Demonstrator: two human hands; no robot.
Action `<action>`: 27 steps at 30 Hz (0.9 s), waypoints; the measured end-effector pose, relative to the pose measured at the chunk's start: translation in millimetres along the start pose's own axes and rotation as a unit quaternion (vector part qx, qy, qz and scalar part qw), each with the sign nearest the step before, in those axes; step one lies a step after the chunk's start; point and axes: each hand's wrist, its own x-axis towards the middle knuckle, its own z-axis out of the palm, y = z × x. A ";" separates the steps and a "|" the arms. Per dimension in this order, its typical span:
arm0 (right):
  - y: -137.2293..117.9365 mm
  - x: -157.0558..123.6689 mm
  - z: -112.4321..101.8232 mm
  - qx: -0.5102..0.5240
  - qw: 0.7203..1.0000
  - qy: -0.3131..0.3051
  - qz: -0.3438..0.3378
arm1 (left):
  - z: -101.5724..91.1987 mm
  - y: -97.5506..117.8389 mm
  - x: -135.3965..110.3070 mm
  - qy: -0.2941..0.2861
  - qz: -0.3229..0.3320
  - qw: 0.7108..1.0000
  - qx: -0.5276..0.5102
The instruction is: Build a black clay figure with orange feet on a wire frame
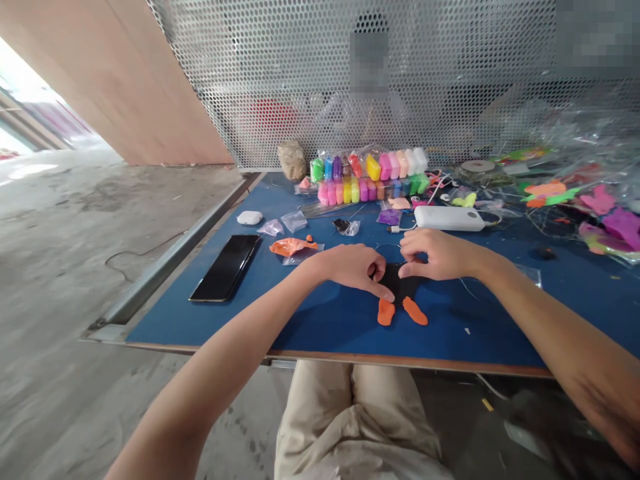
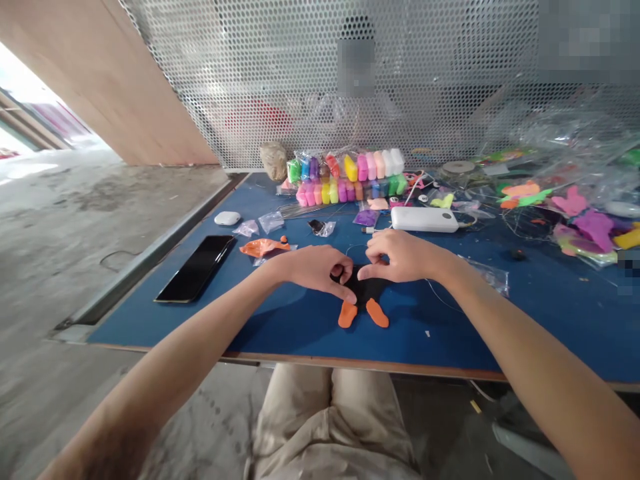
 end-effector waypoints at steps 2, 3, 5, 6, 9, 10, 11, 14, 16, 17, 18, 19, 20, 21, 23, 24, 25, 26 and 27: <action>-0.6 -0.2 -0.2 -0.009 1.000 0.023 -0.014 | -1.4 -1.5 0.1 0.028 0.025 0.998 -0.042; -2.0 0.0 -0.4 -0.016 0.999 0.042 -0.018 | -2.0 -2.4 0.7 0.059 0.045 0.995 -0.069; -6.8 1.3 -0.4 -0.036 0.994 0.100 -0.018 | -2.3 -3.9 3.2 0.137 0.096 0.977 -0.129; -9.6 2.3 -0.1 -0.044 0.990 0.136 -0.015 | -2.1 -4.6 5.1 0.174 0.122 0.964 -0.163; -17.0 6.1 2.7 -0.062 0.966 0.250 0.002 | -0.6 -7.0 11.2 0.235 0.181 0.918 -0.262; -18.5 7.5 3.9 -0.066 0.958 0.277 0.004 | -0.3 -8.0 12.8 0.242 0.191 0.906 -0.290; -19.5 8.8 5.0 -0.073 0.952 0.297 0.002 | -0.2 -9.1 13.8 0.248 0.195 0.895 -0.316; -19.9 12.2 7.7 -0.101 0.943 0.315 -0.027 | -0.4 -12.1 14.2 0.264 0.186 0.873 -0.365; -19.2 13.6 9.2 -0.115 0.938 0.323 -0.047 | 0.1 -12.4 13.2 0.267 0.172 0.873 -0.370; -19.0 14.0 9.9 -0.120 0.935 0.330 -0.054 | 0.8 -11.8 12.7 0.262 0.168 0.876 -0.368; -18.8 14.2 10.7 -0.126 0.932 0.336 -0.056 | 1.7 -10.7 12.4 0.253 0.165 0.880 -0.367; -18.7 14.2 11.4 -0.132 0.928 0.343 -0.058 | 2.6 -9.5 12.3 0.244 0.164 0.882 -0.368; -18.7 14.0 12.0 -0.139 0.925 0.349 -0.060 | 3.5 -8.2 12.3 0.233 0.165 0.883 -0.373; -18.5 13.7 12.4 -0.147 0.922 0.354 -0.065 | 4.1 -7.0 12.2 0.222 0.165 0.884 -0.377; -17.9 12.7 12.2 -0.164 0.915 0.360 -0.082 | 4.4 -5.5 11.8 0.201 0.162 0.886 -0.386; -17.5 12.2 11.6 -0.173 0.912 0.361 -0.092 | 3.9 -5.2 11.3 0.192 0.159 0.886 -0.390; -17.3 11.6 10.7 -0.181 0.909 0.362 -0.104 | 3.2 -5.0 10.5 0.183 0.157 0.887 -0.394; -17.3 10.9 9.6 -0.190 0.905 0.363 -0.113 | 2.3 -4.9 9.6 0.174 0.154 0.887 -0.398; -17.6 10.2 8.4 -0.198 0.902 0.365 -0.120 | 1.3 -4.7 8.5 0.166 0.153 0.887 -0.403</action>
